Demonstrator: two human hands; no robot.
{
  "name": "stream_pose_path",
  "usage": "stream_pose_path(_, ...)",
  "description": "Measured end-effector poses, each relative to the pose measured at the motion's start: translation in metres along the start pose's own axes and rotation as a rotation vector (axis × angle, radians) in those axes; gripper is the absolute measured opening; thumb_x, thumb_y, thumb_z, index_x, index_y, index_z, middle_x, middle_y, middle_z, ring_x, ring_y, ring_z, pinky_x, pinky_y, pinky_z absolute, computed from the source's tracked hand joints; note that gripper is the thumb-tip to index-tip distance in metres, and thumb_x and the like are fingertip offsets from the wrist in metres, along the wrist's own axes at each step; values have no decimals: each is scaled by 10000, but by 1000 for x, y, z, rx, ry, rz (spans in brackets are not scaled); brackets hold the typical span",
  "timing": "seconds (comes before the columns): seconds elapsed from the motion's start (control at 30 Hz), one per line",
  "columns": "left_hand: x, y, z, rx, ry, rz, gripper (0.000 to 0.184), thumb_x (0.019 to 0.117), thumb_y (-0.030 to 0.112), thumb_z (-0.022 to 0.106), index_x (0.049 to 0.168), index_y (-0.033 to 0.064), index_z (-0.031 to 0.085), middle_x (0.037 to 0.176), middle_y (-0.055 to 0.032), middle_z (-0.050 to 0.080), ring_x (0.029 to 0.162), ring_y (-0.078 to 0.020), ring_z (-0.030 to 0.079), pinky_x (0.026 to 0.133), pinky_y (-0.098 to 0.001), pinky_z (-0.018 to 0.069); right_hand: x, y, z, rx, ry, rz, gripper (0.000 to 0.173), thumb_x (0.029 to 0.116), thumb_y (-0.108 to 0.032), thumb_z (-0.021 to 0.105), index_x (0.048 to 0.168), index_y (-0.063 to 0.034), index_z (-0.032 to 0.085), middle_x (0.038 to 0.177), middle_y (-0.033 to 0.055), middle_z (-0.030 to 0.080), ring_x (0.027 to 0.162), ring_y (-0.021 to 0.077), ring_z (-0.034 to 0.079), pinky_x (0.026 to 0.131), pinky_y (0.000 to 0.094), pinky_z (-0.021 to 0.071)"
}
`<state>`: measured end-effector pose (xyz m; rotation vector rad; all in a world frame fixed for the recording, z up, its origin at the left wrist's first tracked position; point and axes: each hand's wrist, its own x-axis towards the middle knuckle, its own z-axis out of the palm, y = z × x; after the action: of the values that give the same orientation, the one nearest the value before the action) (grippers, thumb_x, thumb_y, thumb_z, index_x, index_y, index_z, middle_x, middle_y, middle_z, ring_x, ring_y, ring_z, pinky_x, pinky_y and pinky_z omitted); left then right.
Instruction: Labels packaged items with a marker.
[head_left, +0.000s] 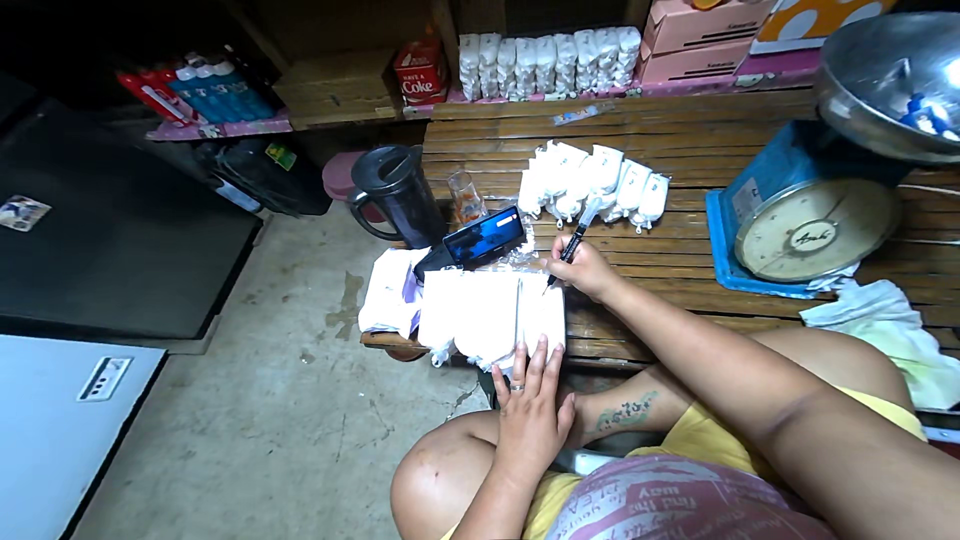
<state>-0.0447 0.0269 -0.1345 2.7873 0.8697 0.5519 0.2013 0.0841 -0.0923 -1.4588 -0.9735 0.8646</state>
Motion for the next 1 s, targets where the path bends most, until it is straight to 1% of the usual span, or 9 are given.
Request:
stream_pose_path(0.23, 0, 0, 0, -2, -2, 1, 651, 933, 496, 554, 1528, 244, 481, 1600, -12, 448, 1514, -320, 343, 1146, -727, 162, 0, -2, 3, 19, 35, 4, 185, 939, -123, 694, 873, -61, 533, 689, 2, 520, 577, 73, 530, 577, 258, 504)
stream_pose_path(0.43, 1, 0, -1, 0, -2, 5, 646, 934, 497, 548, 1526, 244, 483, 1599, -12, 449, 1512, -320, 345, 1145, -727, 164, 1, 0, 2, -17, 32, -13, 191, 929, -129, 707, 868, -73, 534, 666, -25, 483, 555, 41, 459, 548, 213, 413)
stream_pose_path(0.53, 1, 0, -1, 4, 0, 5, 648, 933, 496, 549, 1526, 243, 484, 1599, -10, 449, 1512, -322, 346, 1147, -726, 164, 2, 2, 1, 12, 51, -8, 181, 923, -123, 701, 874, -79, 533, 688, -17, 505, 566, 51, 482, 549, 224, 437)
stream_pose_path(0.63, 0, 0, 0, 0, 2, 4, 647, 931, 494, 551, 1524, 242, 488, 1600, -11, 448, 1513, -323, 344, 1147, -727, 165, 3, 0, 0, 131, 102, 19, 178, 961, -125, 685, 920, -87, 515, 724, -18, 545, 551, 51, 514, 532, 217, 472)
stream_pose_path(0.73, 0, -1, -1, -9, 1, 3, 634, 943, 497, 538, 1520, 241, 492, 1598, -13, 451, 1512, -326, 345, 1147, -729, 162, 4, -1, -6, 158, 145, -2, 158, 1034, -166, 598, 1138, -51, 573, 888, 20, 637, 682, 68, 613, 630, 237, 549)
stream_pose_path(0.8, 0, -1, -1, -7, 0, 4, 639, 939, 495, 545, 1522, 240, 490, 1599, -13, 450, 1514, -323, 342, 1148, -728, 162, 3, -4, -12, 91, 111, 13, 330, 1099, -261, 472, 1337, -53, 568, 960, 65, 719, 793, 103, 690, 718, 266, 576)
stream_pose_path(0.83, 0, -1, 0, -5, -2, 4, 650, 932, 491, 556, 1527, 238, 485, 1601, -14, 447, 1516, -325, 339, 1150, -729, 159, 3, -3, -15, 50, 79, 14, 373, 1109, -285, 433, 1385, -60, 546, 975, 86, 734, 828, 121, 707, 740, 282, 578)
stream_pose_path(0.9, 0, 0, -1, 2, -6, 8, 665, 924, 482, 570, 1534, 234, 477, 1605, -18, 442, 1516, -330, 338, 1145, -735, 165, 1, 1, -22, -62, -5, -37, 359, 1105, -252, 431, 1354, -21, 549, 994, 112, 737, 867, 143, 709, 756, 309, 578)
stream_pose_path(1.0, 0, 0, -1, 10, -17, 8, 663, 930, 480, 570, 1539, 239, 471, 1617, -10, 424, 1519, -331, 333, 1144, -739, 168, 0, 4, -28, -338, -134, -30, 280, 1067, -209, 547, 1246, -4, 610, 1032, 134, 735, 931, 204, 717, 862, 416, 583)
